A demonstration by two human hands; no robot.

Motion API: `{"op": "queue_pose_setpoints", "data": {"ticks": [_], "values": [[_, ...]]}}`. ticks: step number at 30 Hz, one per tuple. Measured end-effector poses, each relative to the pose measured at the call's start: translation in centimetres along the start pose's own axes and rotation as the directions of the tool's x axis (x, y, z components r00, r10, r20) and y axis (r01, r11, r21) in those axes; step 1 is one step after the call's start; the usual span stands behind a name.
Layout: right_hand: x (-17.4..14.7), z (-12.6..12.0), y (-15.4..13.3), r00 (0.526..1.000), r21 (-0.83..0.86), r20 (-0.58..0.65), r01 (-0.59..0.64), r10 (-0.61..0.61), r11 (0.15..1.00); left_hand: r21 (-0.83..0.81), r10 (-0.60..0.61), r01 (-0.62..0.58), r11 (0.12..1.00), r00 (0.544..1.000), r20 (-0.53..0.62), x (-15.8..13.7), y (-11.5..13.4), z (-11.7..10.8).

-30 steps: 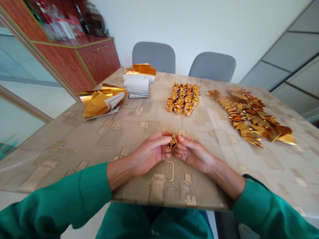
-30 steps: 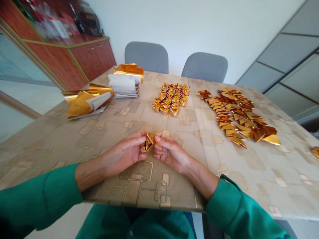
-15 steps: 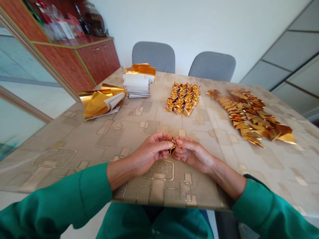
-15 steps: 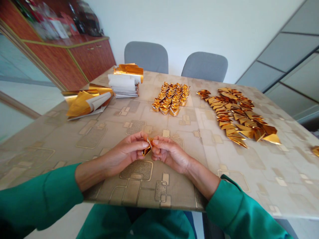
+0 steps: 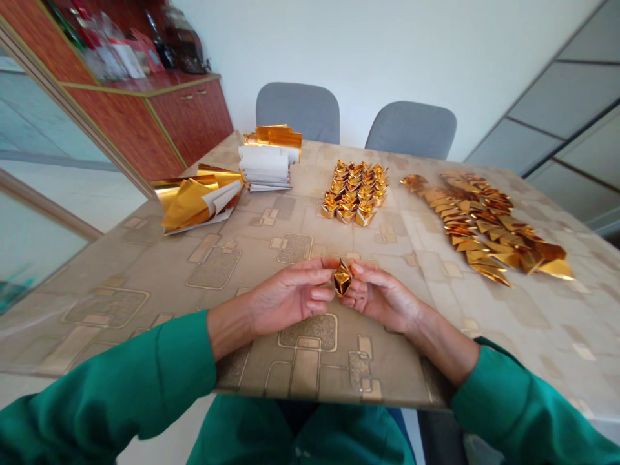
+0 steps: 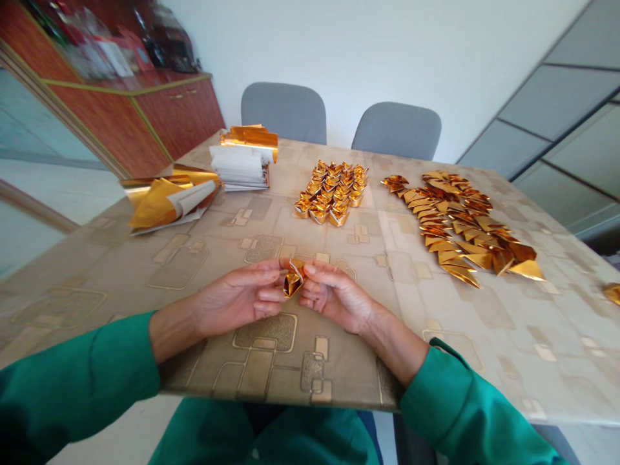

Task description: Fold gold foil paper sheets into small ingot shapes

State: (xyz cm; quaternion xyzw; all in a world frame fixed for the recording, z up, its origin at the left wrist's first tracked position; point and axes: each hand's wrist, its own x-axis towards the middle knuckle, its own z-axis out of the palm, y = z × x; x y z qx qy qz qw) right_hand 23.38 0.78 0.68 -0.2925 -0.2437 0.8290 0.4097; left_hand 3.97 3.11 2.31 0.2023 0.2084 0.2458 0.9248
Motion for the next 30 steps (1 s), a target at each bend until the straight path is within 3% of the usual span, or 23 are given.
{"op": "queue_pose_setpoints", "data": {"ticks": [4,9,12,25,30], "values": [[-0.7,0.3,-0.5,0.995,-0.080,0.101,-0.005,0.013,0.997,0.059,-0.006,0.006,0.998,1.000,-0.005,0.3,-0.4,-0.3],[-0.5,0.1,-0.5,0.997,-0.183,0.070,0.045,-0.033,0.982,0.255,0.224,-0.196,0.947,0.971,-0.087,0.5,-1.1,-0.1],[-0.3,0.0,-0.4,0.997,-0.189,0.031,0.074,-0.069,0.979,0.347,0.305,-0.256,0.902,0.947,-0.096,0.4,-1.2,-0.1],[-0.2,0.3,0.1,0.997,-0.210,0.083,0.026,-0.009,0.977,0.473,0.265,-0.170,0.865,0.954,-0.141,0.4,-1.3,-0.3],[0.0,0.3,0.0,0.998,-0.115,0.021,0.054,-0.052,0.992,0.316,0.239,-0.184,0.931,0.960,-0.145,0.4,-1.1,-0.3]]}}
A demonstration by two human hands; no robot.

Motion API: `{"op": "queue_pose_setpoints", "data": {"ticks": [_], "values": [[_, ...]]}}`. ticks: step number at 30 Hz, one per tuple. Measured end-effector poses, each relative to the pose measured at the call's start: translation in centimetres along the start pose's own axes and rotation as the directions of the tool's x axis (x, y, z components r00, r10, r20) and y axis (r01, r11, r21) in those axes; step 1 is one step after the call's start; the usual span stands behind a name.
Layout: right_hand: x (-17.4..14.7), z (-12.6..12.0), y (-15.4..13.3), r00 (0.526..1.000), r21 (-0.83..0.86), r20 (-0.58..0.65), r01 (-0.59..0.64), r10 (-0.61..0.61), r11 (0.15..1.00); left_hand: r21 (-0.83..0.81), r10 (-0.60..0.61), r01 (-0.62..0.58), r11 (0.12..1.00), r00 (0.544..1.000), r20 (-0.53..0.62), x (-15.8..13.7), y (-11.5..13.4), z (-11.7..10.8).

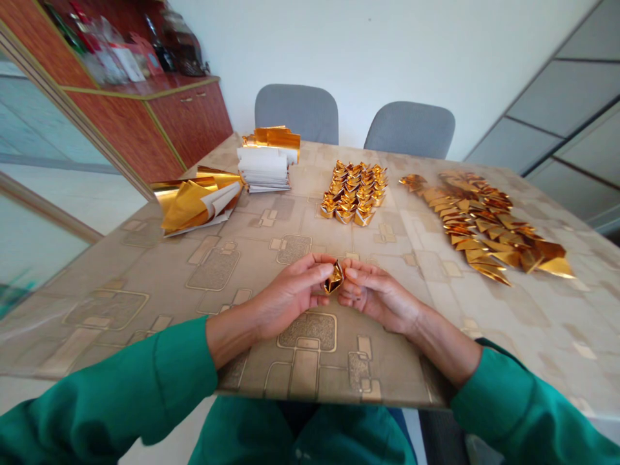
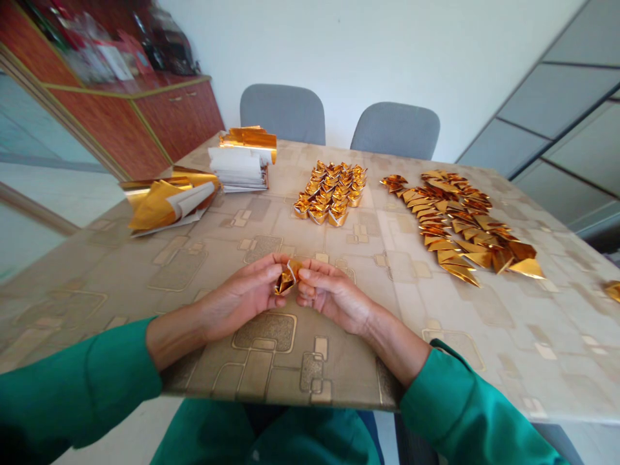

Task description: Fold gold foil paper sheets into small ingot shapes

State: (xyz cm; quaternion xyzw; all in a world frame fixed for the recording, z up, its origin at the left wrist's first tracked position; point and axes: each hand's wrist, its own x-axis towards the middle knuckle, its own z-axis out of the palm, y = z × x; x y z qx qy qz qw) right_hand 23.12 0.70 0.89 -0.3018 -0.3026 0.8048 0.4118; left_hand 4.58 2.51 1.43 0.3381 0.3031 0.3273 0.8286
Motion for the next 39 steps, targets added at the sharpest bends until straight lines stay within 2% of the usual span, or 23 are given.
{"op": "queue_pose_setpoints", "data": {"ticks": [3,6,9,14,16,20,23,27,31,35,39], "values": [[0.2,-0.1,0.1,0.991,0.041,-0.061,0.122,-0.119,0.992,-0.099,-0.003,0.004,0.995,1.000,0.005,0.0,-0.1,0.1],[0.2,-0.3,0.3,0.985,-0.032,-0.090,0.146,-0.149,0.989,-0.088,0.065,-0.068,0.994,0.997,-0.038,0.0,-0.2,0.3],[0.1,-0.5,0.3,0.990,-0.102,-0.083,0.106,-0.114,0.989,-0.036,0.166,-0.169,0.985,0.983,-0.073,0.0,-0.1,0.5],[-0.1,-0.5,-0.2,0.998,0.068,0.011,-0.061,0.060,0.996,0.235,0.297,-0.286,0.929,0.955,-0.009,-0.1,0.1,0.2],[-0.1,-0.5,-0.2,0.996,0.096,-0.001,-0.091,0.092,0.991,0.318,0.337,-0.328,0.890,0.941,0.030,-0.1,0.0,0.1],[0.0,-0.5,0.3,0.994,0.065,-0.050,-0.089,0.093,0.994,0.324,0.368,-0.346,0.880,0.930,-0.008,-0.1,-0.4,0.2],[-0.1,-0.6,0.4,0.995,0.037,-0.029,-0.096,0.097,0.995,0.235,0.370,-0.346,0.908,0.927,-0.065,-0.2,-0.6,0.5],[-0.2,-0.5,0.3,0.988,0.089,0.015,-0.153,0.152,0.984,0.152,0.307,-0.299,0.942,0.951,-0.038,-0.3,-0.5,0.7],[-0.2,-0.4,0.5,0.981,0.188,0.024,-0.192,0.191,0.963,0.178,0.224,-0.221,0.959,0.975,-0.001,-0.4,-0.3,0.6],[0.0,-0.2,1.0,0.983,0.175,-0.010,-0.177,0.182,0.968,0.216,0.186,-0.176,0.961,0.982,-0.027,-0.6,-0.4,0.5],[-0.1,0.1,1.1,0.986,0.156,0.018,-0.164,0.164,0.974,0.280,0.196,-0.181,0.943,0.980,-0.028,-0.7,-0.5,0.6]]}}
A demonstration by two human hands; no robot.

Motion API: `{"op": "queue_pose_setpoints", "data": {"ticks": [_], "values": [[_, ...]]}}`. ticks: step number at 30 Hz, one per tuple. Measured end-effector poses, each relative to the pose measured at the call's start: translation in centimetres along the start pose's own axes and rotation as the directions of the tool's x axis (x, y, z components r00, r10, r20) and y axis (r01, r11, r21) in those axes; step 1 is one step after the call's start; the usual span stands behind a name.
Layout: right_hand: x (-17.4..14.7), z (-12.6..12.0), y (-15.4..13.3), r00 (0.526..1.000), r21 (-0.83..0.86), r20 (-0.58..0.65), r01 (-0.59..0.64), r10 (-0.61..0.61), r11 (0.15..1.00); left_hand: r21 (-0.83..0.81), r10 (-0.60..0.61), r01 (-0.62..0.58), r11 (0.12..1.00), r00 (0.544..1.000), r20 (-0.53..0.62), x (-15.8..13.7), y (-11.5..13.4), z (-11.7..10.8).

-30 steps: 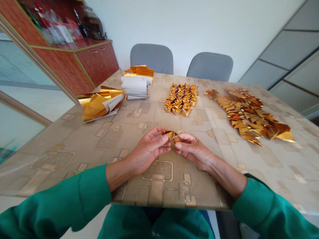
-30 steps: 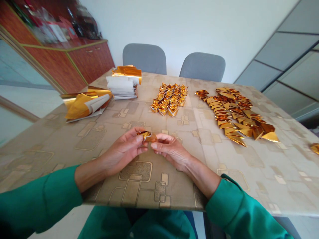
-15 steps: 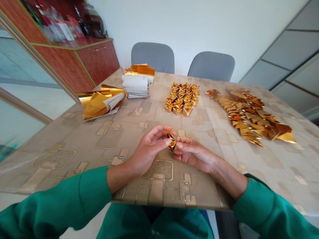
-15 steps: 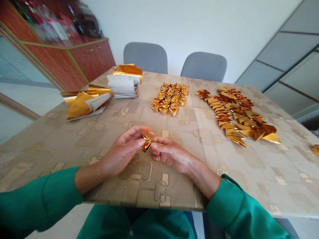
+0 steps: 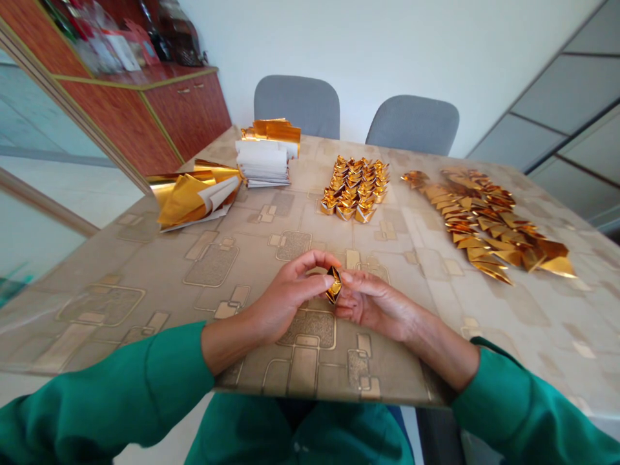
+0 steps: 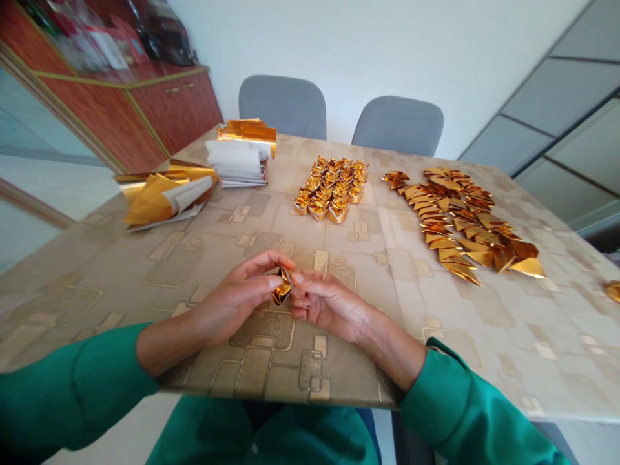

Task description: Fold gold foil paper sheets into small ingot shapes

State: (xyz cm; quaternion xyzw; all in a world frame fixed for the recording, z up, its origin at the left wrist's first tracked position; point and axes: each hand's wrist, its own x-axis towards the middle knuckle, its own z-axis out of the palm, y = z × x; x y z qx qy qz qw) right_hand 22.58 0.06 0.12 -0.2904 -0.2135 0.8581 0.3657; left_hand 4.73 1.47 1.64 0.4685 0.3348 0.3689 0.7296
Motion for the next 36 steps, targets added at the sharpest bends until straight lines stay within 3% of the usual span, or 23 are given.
{"op": "queue_pose_setpoints", "data": {"ticks": [9,26,36], "values": [[0.07,0.27,0.44,1.000,0.040,-0.001,0.024,-0.024,0.999,0.139,0.053,-0.046,0.989,0.997,-0.048,0.20,0.28,0.24],[0.22,0.27,0.84,0.999,-0.033,-0.017,0.037,-0.038,0.999,0.211,-0.010,0.026,0.977,0.997,-0.075,0.13,0.64,0.31],[0.38,0.29,0.82,0.996,0.015,-0.069,0.049,-0.048,0.999,0.087,0.015,-0.009,0.996,0.997,-0.074,0.06,0.27,0.25]]}}
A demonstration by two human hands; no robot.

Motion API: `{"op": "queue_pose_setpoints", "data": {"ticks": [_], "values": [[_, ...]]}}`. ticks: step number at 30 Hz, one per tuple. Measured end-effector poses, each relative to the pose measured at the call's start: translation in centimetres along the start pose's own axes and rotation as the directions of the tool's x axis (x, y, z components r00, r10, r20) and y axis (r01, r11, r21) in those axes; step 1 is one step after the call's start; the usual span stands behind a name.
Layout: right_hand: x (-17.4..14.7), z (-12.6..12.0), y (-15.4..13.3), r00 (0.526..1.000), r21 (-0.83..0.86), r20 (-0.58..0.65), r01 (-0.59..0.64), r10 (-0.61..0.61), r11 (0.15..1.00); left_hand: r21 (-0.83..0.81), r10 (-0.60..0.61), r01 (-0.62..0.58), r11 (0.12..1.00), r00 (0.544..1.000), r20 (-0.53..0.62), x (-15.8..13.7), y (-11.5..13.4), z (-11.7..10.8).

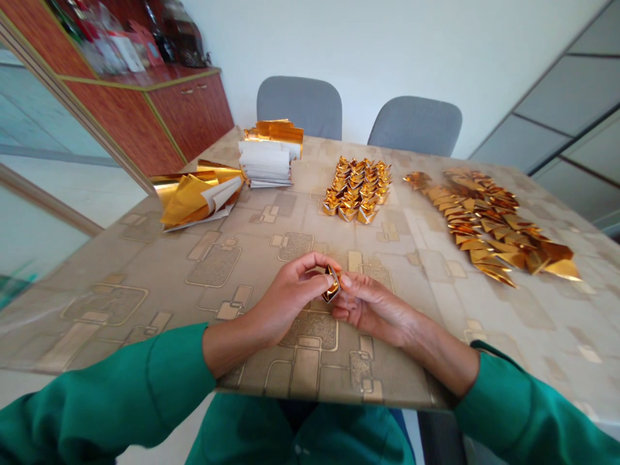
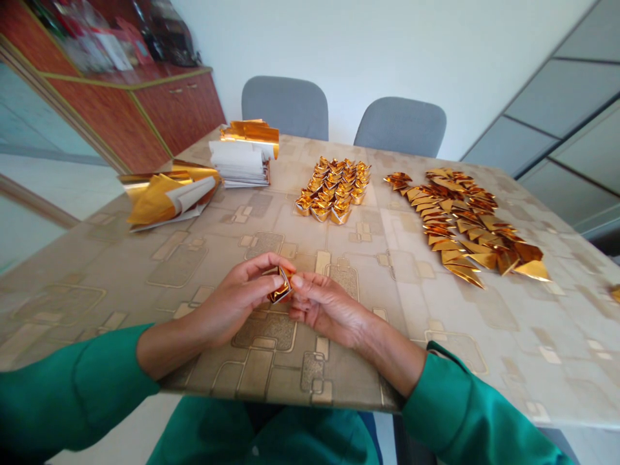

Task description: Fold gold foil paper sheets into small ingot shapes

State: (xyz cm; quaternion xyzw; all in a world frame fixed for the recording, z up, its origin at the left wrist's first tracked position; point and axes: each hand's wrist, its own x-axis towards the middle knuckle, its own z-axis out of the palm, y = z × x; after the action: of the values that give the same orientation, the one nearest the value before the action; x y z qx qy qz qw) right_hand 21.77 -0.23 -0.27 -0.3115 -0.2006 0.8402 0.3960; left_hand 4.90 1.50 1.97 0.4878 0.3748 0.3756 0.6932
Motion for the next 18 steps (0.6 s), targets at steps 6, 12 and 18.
{"op": "queue_pose_setpoints", "data": {"ticks": [6,12,18], "values": [[-0.08,0.12,-0.02,1.000,0.008,0.012,0.017,-0.017,1.000,-0.135,-0.057,0.067,0.989,0.996,0.075,-0.16,0.07,-0.06],[-0.06,0.28,-0.02,1.000,-0.021,0.014,0.008,-0.008,1.000,-0.271,-0.119,0.134,0.953,0.990,0.071,-0.21,-0.02,0.11],[-0.08,0.09,-0.05,0.999,-0.013,0.020,0.030,-0.030,0.999,-0.335,-0.142,0.161,0.928,0.987,0.081,-0.07,0.02,-0.18]]}}
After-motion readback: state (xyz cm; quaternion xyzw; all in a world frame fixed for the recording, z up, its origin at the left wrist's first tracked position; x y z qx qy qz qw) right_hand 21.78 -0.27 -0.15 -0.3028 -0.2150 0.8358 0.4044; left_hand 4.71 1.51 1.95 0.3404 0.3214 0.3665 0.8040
